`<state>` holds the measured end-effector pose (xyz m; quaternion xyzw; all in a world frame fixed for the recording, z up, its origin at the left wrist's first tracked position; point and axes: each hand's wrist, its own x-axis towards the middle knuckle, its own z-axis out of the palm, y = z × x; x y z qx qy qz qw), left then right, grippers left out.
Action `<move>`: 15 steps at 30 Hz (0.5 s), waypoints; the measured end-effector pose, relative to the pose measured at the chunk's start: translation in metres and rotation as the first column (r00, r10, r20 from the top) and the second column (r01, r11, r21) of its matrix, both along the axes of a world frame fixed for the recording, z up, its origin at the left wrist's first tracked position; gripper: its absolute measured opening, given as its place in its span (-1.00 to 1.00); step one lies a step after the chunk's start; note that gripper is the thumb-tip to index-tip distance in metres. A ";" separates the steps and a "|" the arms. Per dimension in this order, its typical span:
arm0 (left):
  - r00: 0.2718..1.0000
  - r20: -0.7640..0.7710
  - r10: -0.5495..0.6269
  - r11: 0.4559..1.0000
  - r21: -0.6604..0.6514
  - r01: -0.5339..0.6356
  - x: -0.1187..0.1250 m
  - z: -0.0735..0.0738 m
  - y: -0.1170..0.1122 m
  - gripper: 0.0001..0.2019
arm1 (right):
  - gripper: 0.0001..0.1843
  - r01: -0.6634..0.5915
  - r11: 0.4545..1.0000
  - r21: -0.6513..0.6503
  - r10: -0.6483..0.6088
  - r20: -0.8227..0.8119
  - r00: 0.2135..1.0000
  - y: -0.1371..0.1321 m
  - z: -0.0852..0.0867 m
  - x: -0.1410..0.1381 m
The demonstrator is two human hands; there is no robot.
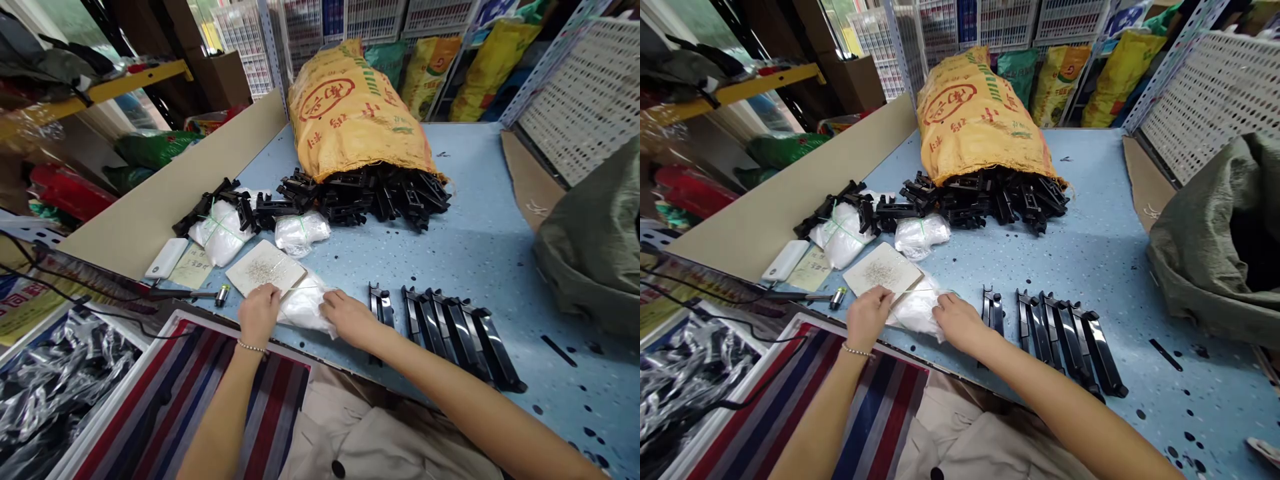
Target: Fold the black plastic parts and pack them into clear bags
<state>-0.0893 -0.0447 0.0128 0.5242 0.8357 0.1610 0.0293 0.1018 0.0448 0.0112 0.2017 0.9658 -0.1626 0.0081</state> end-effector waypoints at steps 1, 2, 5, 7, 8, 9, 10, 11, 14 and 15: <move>0.998 -0.055 -0.017 1.000 -0.001 0.017 -0.005 0.000 0.000 -0.83 | -0.74 -0.002 1.000 0.003 0.002 0.003 1.000 -0.001 -0.003 0.000; 0.995 -0.080 -0.065 0.998 -0.008 0.065 -0.007 -0.001 -0.001 -0.86 | -0.73 -0.002 1.000 0.003 0.002 -0.002 1.000 -0.001 -0.004 0.002; 0.973 -0.005 -0.231 0.972 0.050 0.231 -0.003 -0.006 -0.010 -0.83 | -0.69 0.020 0.999 -0.045 -0.023 -0.066 0.998 0.000 0.004 0.021; 0.970 0.079 -0.230 0.959 0.189 0.212 0.007 -0.009 -0.019 -0.76 | -0.68 0.116 0.990 -0.074 -0.123 -0.096 0.988 0.003 0.016 0.043; 0.969 0.121 -0.218 0.951 0.251 0.182 0.014 -0.009 -0.024 -0.76 | -0.69 0.208 0.976 -0.066 -0.213 -0.078 0.974 0.004 0.022 0.054; 0.964 0.155 -0.216 0.943 0.290 0.165 0.021 -0.009 -0.028 -0.77 | -0.70 0.317 0.948 -0.035 -0.319 -0.030 0.947 0.004 0.027 0.066; 0.960 0.171 -0.223 0.939 0.301 0.165 0.030 -0.009 -0.030 -0.76 | -0.68 0.421 0.907 0.013 -0.422 0.036 0.906 0.003 0.030 0.077; 0.958 0.167 -0.233 0.942 0.284 0.180 0.039 -0.009 -0.032 -0.73 | -0.64 0.501 0.863 0.069 -0.506 0.108 0.856 0.001 0.033 0.085; 0.956 0.105 -0.273 0.957 0.134 0.259 0.066 -0.010 -0.032 -0.57 | -0.56 0.559 0.813 0.162 -0.582 0.275 0.766 -0.011 0.032 0.100; 0.939 0.116 -0.325 0.945 0.081 0.317 0.074 -0.010 -0.032 -0.55 | -0.58 0.549 0.821 0.158 -0.569 0.306 0.763 -0.016 0.031 0.102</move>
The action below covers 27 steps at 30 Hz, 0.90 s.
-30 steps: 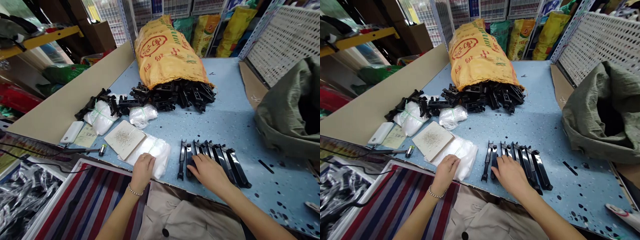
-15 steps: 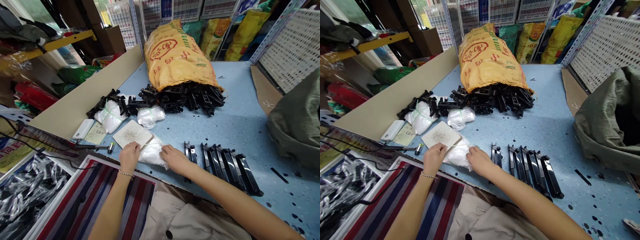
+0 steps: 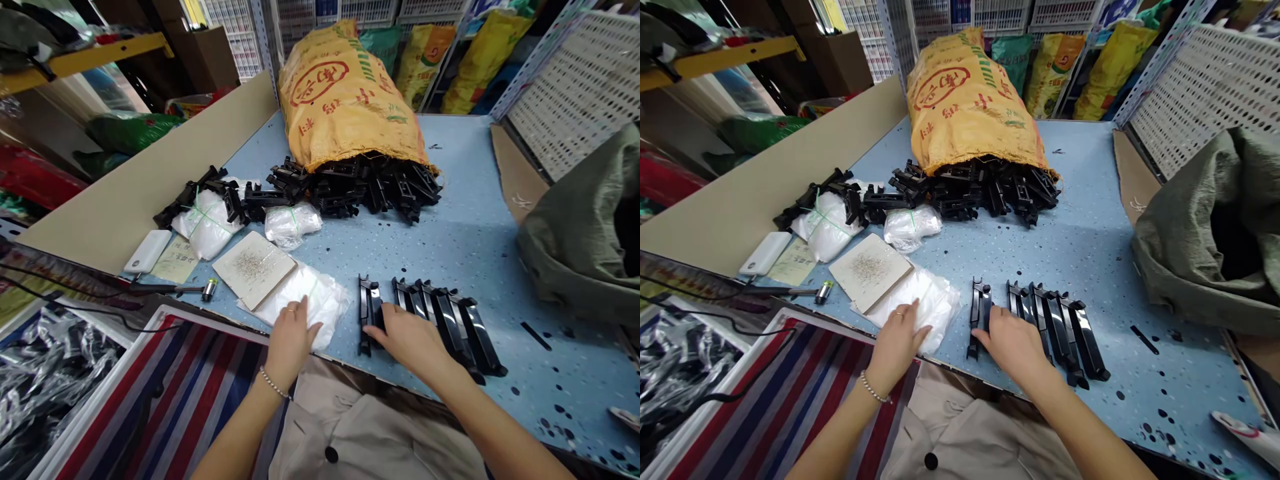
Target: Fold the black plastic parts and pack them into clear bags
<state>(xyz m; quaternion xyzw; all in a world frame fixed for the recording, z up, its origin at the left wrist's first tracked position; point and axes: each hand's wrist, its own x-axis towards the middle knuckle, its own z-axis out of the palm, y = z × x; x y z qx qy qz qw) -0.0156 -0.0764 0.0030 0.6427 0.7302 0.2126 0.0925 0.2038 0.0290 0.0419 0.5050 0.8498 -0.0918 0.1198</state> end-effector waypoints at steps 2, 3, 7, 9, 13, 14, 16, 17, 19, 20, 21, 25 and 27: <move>0.978 0.105 -0.179 0.977 -0.094 0.189 0.011 0.001 -0.001 -0.60 | -0.66 -0.008 0.998 -0.058 0.008 0.008 1.000 -0.007 -0.003 0.002; 0.954 0.182 -0.237 0.959 -0.111 0.260 0.014 0.002 -0.001 -0.64 | -0.68 -0.002 0.996 -0.088 0.003 0.004 1.000 -0.009 -0.005 0.002; 0.968 0.222 -0.114 0.992 -0.028 0.123 0.018 0.003 -0.003 -0.74 | -0.70 0.014 0.988 -0.157 -0.018 -0.026 0.999 -0.009 -0.008 0.005; 0.993 0.112 -0.038 0.999 0.027 0.035 0.021 -0.001 -0.002 -0.72 | -0.75 0.018 0.985 -0.169 -0.026 -0.046 0.999 -0.006 -0.009 0.006; 0.998 -0.066 -0.023 0.999 0.030 0.025 0.030 -0.011 0.000 -0.79 | -0.79 0.061 0.967 -0.248 -0.114 -0.203 0.973 0.001 -0.012 0.015; 0.996 -0.080 -0.032 0.999 0.027 0.034 0.031 -0.013 0.000 -0.86 | -0.77 0.075 0.951 -0.302 -0.167 -0.293 0.941 0.002 -0.012 0.019; 0.996 -0.079 -0.048 0.998 0.034 0.051 0.030 -0.013 0.000 -0.86 | -0.73 0.067 0.889 -0.454 -0.317 -0.502 0.805 0.001 -0.013 0.024; 0.995 -0.078 -0.056 0.998 0.038 0.060 0.029 -0.013 0.001 -0.88 | -0.70 0.038 0.841 -0.540 -0.408 -0.586 0.700 0.000 -0.013 0.026; 0.994 -0.083 -0.075 0.997 0.026 0.077 0.025 -0.012 0.004 -0.90 | -0.64 -0.053 0.718 -0.695 -0.593 -0.649 0.477 -0.006 -0.014 0.026; 0.994 -0.074 -0.075 0.997 0.010 0.076 0.022 -0.011 0.006 -0.90 | -0.61 -0.096 0.646 -0.757 -0.676 -0.626 0.388 -0.009 -0.014 0.025; 0.997 -0.042 -0.066 0.998 -0.005 0.066 0.019 -0.010 0.008 -0.89 | -0.58 -0.130 0.576 -0.807 -0.745 -0.584 0.322 -0.013 -0.015 0.023; 0.980 0.199 0.007 1.000 -0.005 -0.007 0.010 -0.008 0.015 -0.87 | -0.56 -0.197 0.411 -0.890 -0.876 -0.446 0.184 -0.025 -0.020 0.016; 0.984 0.178 -0.001 1.000 0.019 -0.003 0.010 -0.008 0.017 -0.91 | -0.56 -0.231 0.377 -0.897 -0.896 -0.416 0.155 -0.029 -0.023 0.013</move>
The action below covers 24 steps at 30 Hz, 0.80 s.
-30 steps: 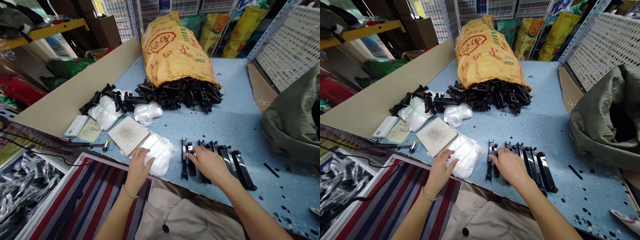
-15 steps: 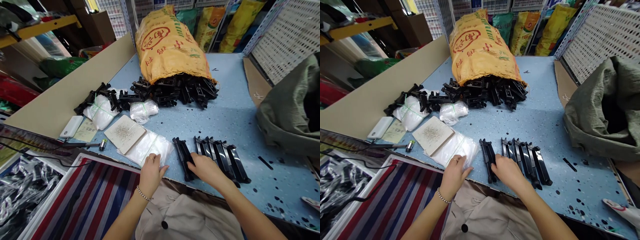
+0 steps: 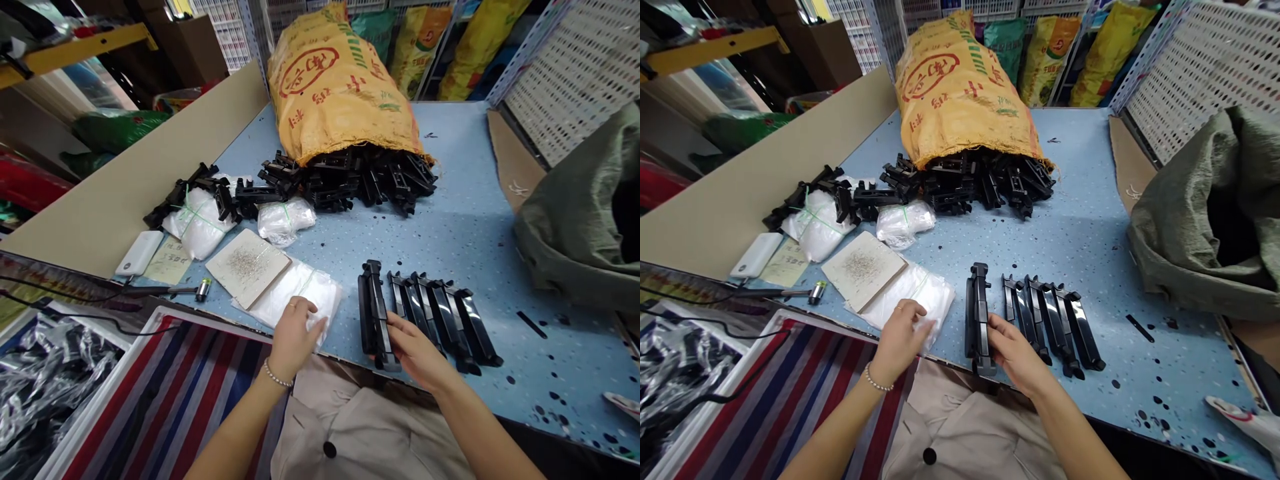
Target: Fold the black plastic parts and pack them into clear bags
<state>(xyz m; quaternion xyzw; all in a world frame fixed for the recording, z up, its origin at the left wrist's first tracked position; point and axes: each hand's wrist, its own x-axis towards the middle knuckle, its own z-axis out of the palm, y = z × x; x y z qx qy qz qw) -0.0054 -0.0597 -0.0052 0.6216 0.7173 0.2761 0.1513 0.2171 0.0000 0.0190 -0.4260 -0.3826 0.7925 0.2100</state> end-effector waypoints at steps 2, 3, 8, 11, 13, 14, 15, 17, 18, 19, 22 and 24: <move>0.997 -0.074 -0.024 1.000 -0.009 0.023 0.000 0.000 0.001 -0.90 | -0.57 0.005 1.000 -0.024 -0.005 -0.022 1.000 -0.002 -0.002 -0.002; 0.997 -0.071 -0.037 0.999 -0.026 0.035 0.000 0.001 0.001 -0.92 | -0.58 0.006 1.000 -0.029 -0.007 -0.021 1.000 -0.002 -0.002 -0.003; 0.999 0.051 -0.005 1.000 -0.020 0.006 0.002 0.002 0.001 -0.88 | -0.57 -0.032 0.997 -0.065 0.033 0.012 0.999 -0.003 0.007 -0.006; 0.994 -0.100 -0.033 0.999 -0.008 0.033 0.006 0.000 -0.001 -0.88 | -0.55 -0.022 0.998 -0.057 0.023 0.013 1.000 -0.003 0.012 -0.010; 0.999 -0.025 -0.035 0.998 -0.043 0.034 0.004 0.000 0.000 -0.85 | -0.55 -0.016 0.999 -0.043 0.016 0.020 1.000 -0.003 0.013 -0.011; 0.997 0.082 -0.003 0.998 -0.060 0.008 0.002 0.000 0.002 -0.83 | -0.56 -0.013 0.999 -0.041 0.014 0.026 1.000 -0.003 0.013 -0.011; 0.975 0.217 0.045 0.996 -0.081 -0.027 -0.002 0.001 0.004 -0.82 | -0.57 -0.010 0.999 -0.044 0.011 0.030 0.999 -0.003 0.012 -0.011; 0.856 0.493 0.154 0.985 -0.149 -0.091 -0.010 0.003 0.009 -0.79 | -0.60 -0.008 0.998 -0.060 0.010 0.030 0.999 -0.004 0.011 -0.011; 0.772 0.602 0.204 0.975 -0.191 -0.109 -0.014 0.004 0.010 -0.76 | -0.61 -0.008 0.998 -0.069 0.010 0.027 1.000 -0.004 0.011 -0.011; 0.690 0.682 0.241 0.967 -0.229 -0.112 -0.016 0.004 0.012 -0.74 | -0.62 -0.007 0.997 -0.076 0.008 0.019 1.000 -0.004 0.010 -0.011; 0.547 0.786 0.287 0.956 -0.272 -0.111 -0.019 0.004 0.014 -0.73 | -0.62 -0.009 0.996 -0.085 0.007 -0.022 1.000 -0.004 0.010 -0.016; 0.534 0.790 0.301 0.953 -0.264 -0.146 -0.016 0.004 0.012 -0.74 | -0.62 -0.009 0.996 -0.086 0.005 -0.052 0.999 -0.004 0.010 -0.020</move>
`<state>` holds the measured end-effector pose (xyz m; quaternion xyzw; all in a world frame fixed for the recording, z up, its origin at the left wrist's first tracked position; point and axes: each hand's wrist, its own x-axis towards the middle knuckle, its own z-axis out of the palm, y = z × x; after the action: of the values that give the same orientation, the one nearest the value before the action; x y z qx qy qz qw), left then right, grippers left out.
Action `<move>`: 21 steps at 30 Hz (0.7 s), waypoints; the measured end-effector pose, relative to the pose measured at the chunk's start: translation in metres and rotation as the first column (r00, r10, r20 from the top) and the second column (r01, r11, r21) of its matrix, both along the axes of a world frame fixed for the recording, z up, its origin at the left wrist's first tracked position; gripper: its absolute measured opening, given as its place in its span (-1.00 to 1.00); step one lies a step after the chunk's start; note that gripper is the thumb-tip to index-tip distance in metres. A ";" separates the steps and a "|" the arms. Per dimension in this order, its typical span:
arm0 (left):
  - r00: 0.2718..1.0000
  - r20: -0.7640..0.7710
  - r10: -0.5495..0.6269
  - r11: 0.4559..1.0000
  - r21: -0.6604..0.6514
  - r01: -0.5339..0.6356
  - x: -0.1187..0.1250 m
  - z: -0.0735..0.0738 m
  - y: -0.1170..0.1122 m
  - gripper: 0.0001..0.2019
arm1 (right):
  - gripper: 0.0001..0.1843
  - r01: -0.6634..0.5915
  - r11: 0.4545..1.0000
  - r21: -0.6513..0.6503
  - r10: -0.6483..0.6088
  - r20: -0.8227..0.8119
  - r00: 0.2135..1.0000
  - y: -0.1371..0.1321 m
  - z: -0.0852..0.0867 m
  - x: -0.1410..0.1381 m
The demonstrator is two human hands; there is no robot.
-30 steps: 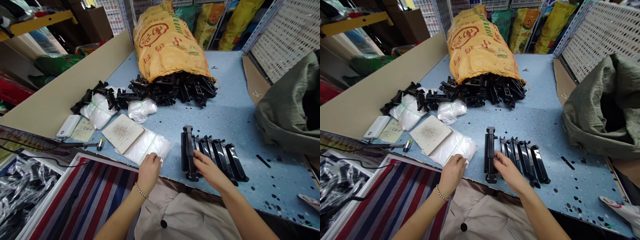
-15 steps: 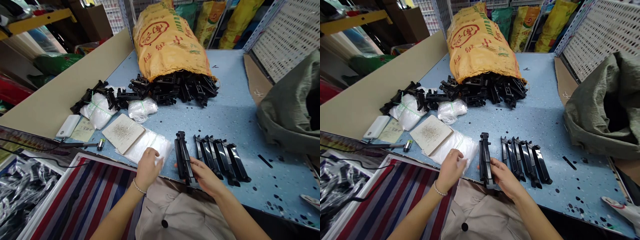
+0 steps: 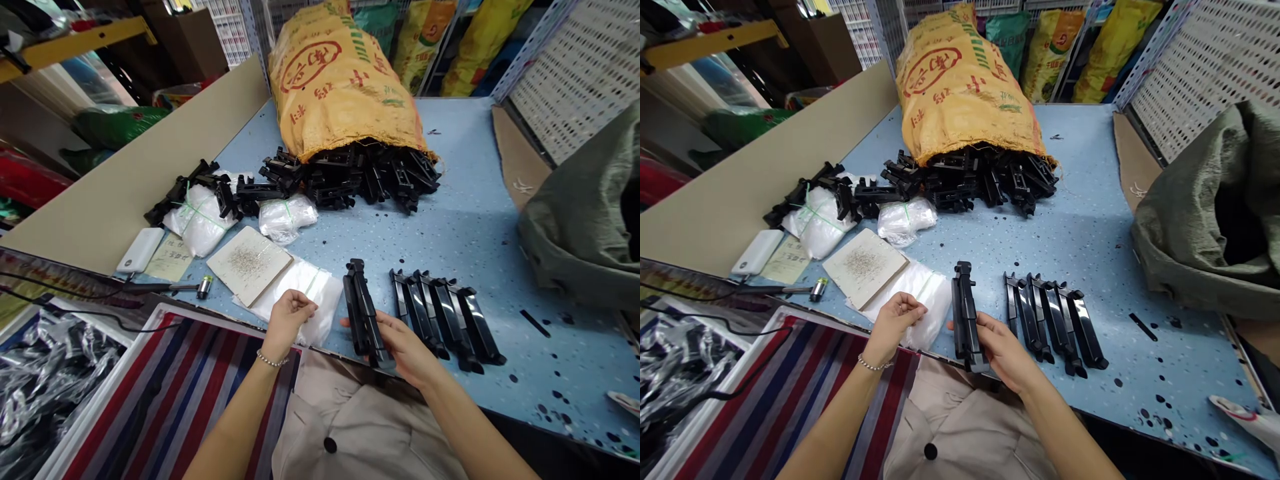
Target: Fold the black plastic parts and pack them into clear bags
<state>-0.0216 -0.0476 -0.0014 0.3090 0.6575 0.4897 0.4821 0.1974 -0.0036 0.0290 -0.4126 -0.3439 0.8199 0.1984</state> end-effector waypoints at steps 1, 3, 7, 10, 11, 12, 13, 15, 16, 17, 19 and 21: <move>1.000 -0.029 0.011 1.000 0.010 -0.011 0.002 0.000 -0.002 -0.75 | -0.62 0.000 1.000 -0.002 0.000 -0.011 1.000 0.000 0.000 -0.002; 0.984 -0.180 -0.017 0.999 0.040 0.024 0.010 0.000 -0.007 -0.81 | -0.62 0.001 1.000 -0.007 -0.002 -0.023 1.000 0.001 0.001 -0.004; 0.671 -0.719 -0.181 0.964 0.006 0.267 0.024 -0.002 -0.022 -0.87 | -0.61 0.017 1.000 0.001 -0.017 -0.028 0.999 0.004 0.000 -0.003; 0.556 -0.790 -0.258 0.939 -0.071 0.336 0.021 -0.004 -0.022 -0.87 | -0.63 0.030 0.999 0.016 -0.030 -0.022 0.999 0.005 -0.001 0.002; 0.618 -0.736 -0.276 0.940 -0.071 0.335 0.017 -0.004 -0.020 -0.83 | -0.63 0.031 0.999 0.019 -0.031 -0.021 0.999 0.005 -0.002 0.003; 0.707 -0.651 -0.276 0.947 -0.061 0.314 0.012 -0.004 -0.017 -0.83 | -0.64 0.032 0.999 0.019 -0.031 -0.023 0.999 0.005 -0.002 0.004; 0.801 -0.542 -0.256 0.960 -0.048 0.275 0.007 -0.004 -0.014 -0.85 | -0.65 0.032 0.999 0.015 -0.032 -0.027 0.999 0.004 -0.003 0.004; 0.933 -0.315 -0.175 0.985 -0.043 0.170 -0.002 -0.002 -0.009 -0.79 | -0.65 0.033 0.999 0.002 -0.033 -0.041 0.999 0.003 -0.004 0.004; 0.964 -0.227 -0.138 0.990 -0.053 0.129 -0.005 -0.001 -0.007 -0.75 | -0.65 0.034 0.999 -0.007 -0.034 -0.052 0.998 0.003 -0.004 0.003; 0.980 -0.161 -0.118 0.992 -0.061 0.110 -0.007 0.000 -0.007 -0.72 | -0.65 0.033 0.999 -0.017 -0.034 -0.063 0.997 0.003 -0.004 0.002; 0.989 -0.089 -0.122 0.991 -0.061 0.117 -0.008 0.002 -0.007 -0.72 | -0.64 0.027 0.999 -0.038 -0.030 -0.081 0.996 0.002 -0.004 0.000; 0.992 -0.071 -0.103 0.994 -0.045 0.100 -0.006 0.003 -0.008 -0.75 | -0.64 0.014 0.998 -0.056 -0.019 -0.094 0.995 0.002 -0.004 -0.003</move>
<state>-0.0278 -0.0557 0.0014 0.3497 0.6682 0.4390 0.4883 0.1940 -0.0015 0.0248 -0.3815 -0.3077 0.8460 0.2097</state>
